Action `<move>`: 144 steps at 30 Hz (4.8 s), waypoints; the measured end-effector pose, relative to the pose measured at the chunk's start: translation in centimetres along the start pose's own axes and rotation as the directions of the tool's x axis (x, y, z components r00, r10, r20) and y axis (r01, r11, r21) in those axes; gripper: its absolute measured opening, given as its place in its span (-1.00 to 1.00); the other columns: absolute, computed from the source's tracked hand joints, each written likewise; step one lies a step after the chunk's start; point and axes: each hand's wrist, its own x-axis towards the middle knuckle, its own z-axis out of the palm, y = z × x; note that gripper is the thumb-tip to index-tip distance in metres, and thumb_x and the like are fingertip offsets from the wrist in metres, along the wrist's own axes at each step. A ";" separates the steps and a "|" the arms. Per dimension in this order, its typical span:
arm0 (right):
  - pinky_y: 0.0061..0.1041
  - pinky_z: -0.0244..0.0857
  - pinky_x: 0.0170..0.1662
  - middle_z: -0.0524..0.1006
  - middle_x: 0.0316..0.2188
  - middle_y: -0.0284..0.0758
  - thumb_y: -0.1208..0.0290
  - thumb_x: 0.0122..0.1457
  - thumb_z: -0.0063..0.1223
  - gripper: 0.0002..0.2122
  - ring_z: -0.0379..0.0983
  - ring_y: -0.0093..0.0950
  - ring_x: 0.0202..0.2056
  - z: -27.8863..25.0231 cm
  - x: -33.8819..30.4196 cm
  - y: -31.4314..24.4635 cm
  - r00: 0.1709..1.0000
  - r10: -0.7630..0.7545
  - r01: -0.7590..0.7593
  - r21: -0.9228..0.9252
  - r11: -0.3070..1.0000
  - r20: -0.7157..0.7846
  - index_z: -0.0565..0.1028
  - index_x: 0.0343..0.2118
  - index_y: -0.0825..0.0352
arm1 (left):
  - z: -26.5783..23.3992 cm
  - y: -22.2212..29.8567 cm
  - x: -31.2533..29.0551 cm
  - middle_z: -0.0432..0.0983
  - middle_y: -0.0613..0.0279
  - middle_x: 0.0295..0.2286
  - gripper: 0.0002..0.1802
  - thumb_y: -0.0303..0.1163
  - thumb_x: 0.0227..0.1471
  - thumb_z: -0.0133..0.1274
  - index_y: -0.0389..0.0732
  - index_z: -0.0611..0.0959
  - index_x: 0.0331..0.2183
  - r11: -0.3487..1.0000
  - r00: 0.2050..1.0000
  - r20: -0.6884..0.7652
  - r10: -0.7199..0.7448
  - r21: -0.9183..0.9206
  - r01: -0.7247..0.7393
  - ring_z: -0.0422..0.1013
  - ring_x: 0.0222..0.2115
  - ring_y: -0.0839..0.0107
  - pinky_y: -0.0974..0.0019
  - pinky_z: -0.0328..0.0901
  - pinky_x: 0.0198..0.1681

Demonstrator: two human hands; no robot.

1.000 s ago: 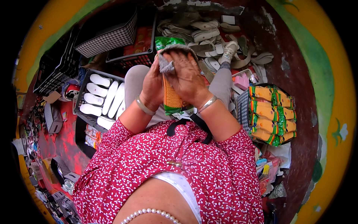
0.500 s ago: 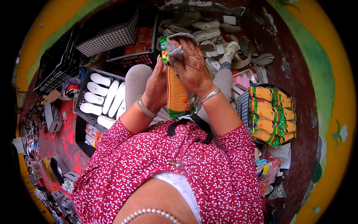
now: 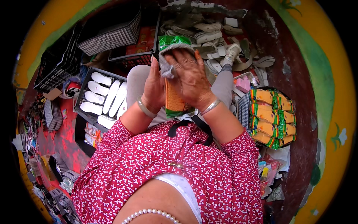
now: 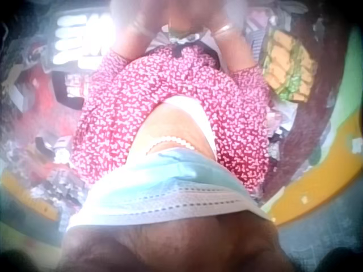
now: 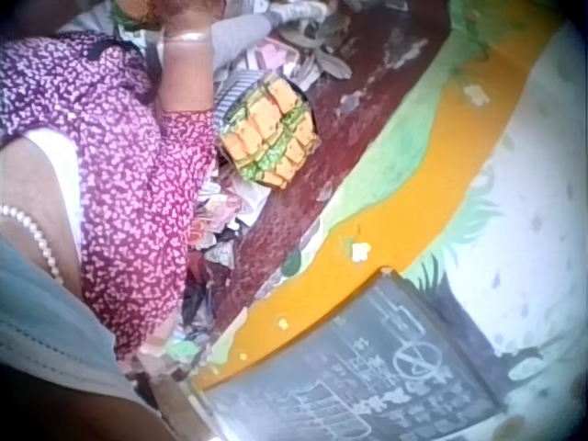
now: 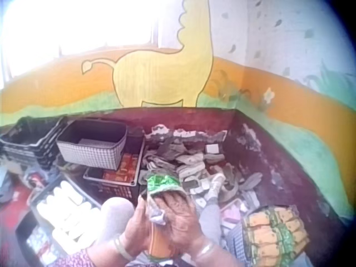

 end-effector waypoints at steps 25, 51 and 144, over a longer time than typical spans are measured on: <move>-0.18 -0.28 0.25 0.25 0.11 -0.26 0.35 0.01 -0.06 -0.60 0.04 -0.27 0.19 -0.9 -3.6 -1.4 0.924 -0.247 0.223 0.115 0.968 0.292 0.41 -0.01 0.16 | -1.9 2.8 1.0 0.28 -0.04 -0.02 -0.41 -0.04 0.17 -0.33 -0.30 0.21 0.07 0.996 1.000 0.000 0.015 0.093 -0.015 0.29 -0.04 0.12 0.09 0.18 0.06; -0.27 0.19 0.06 0.41 -0.05 -0.21 -0.07 0.15 -0.19 -0.43 0.33 -0.28 -0.02 -1.4 -3.6 3.1 0.822 0.426 -0.013 0.760 -0.649 0.378 0.29 0.03 0.35 | -1.7 2.1 -1.3 0.33 0.13 -0.07 -0.56 -0.44 0.12 -0.13 -0.29 0.25 0.04 0.888 0.997 0.075 -0.014 0.460 -0.022 0.30 -0.05 0.36 0.29 0.20 0.03; -0.50 0.43 -0.30 0.51 -0.39 -0.27 0.83 -0.16 -0.01 -0.61 0.49 -0.46 -0.40 0.1 -6.2 5.7 0.464 0.875 -0.218 0.975 -0.039 0.139 0.43 -0.18 0.44 | -3.7 4.4 -0.5 0.44 0.32 -0.26 -0.63 -0.35 0.05 0.04 -0.34 0.45 -0.12 0.099 0.814 -0.144 -0.563 0.966 0.239 0.31 -0.23 0.56 0.43 0.21 -0.11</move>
